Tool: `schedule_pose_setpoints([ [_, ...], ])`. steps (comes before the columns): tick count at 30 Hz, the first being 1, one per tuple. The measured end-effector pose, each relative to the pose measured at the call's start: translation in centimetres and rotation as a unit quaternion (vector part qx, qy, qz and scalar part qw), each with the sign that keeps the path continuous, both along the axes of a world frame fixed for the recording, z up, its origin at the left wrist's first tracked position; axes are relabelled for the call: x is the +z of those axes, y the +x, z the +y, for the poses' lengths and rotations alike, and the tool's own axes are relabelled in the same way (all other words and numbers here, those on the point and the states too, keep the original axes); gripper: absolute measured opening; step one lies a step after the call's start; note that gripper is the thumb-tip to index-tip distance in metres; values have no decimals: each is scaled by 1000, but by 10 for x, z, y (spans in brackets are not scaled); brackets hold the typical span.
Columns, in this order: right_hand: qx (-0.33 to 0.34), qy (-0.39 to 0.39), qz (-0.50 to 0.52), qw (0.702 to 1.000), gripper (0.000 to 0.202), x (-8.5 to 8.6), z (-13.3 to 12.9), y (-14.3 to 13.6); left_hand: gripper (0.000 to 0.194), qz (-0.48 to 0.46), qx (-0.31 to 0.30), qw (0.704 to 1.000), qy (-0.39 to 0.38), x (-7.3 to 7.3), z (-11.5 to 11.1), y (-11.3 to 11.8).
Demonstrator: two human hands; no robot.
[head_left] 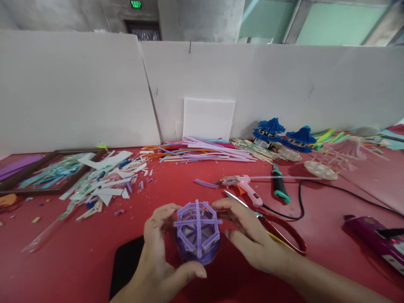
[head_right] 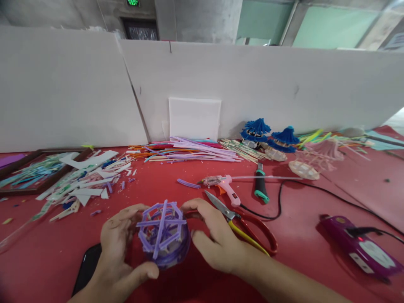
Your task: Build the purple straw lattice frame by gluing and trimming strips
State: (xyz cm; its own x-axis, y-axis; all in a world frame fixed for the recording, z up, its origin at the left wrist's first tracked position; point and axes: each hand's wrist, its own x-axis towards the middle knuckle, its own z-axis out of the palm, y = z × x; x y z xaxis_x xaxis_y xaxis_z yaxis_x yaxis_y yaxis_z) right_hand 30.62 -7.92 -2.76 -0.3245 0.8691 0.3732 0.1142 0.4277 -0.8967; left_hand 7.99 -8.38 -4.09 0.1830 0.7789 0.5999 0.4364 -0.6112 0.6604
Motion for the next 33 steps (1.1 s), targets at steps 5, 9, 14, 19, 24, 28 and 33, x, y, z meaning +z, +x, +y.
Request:
schedule_pose_setpoints([
  [5,-12,8,-24,1000,60,-6,4,2,85,86,22,996,3,8,0,-4],
  [9,-50,81,-59,994,51,-4,2,5,73,96,-4,995,-38,12,0,-3],
  [14,-54,250,-89,963,42,13,-2,3,68,96,-9,994,-49,11,-1,-3],
  [19,-63,274,-126,951,35,16,-3,2,66,110,-5,993,-38,11,-1,-3],
  [24,-72,283,-134,947,30,14,-3,3,67,134,3,991,-22,9,-1,-4],
  [28,-72,287,-135,946,27,13,-2,3,65,132,-4,991,-25,10,-1,-3],
  [33,-74,285,-134,946,25,12,-2,2,62,116,-24,992,-44,13,1,-1],
])
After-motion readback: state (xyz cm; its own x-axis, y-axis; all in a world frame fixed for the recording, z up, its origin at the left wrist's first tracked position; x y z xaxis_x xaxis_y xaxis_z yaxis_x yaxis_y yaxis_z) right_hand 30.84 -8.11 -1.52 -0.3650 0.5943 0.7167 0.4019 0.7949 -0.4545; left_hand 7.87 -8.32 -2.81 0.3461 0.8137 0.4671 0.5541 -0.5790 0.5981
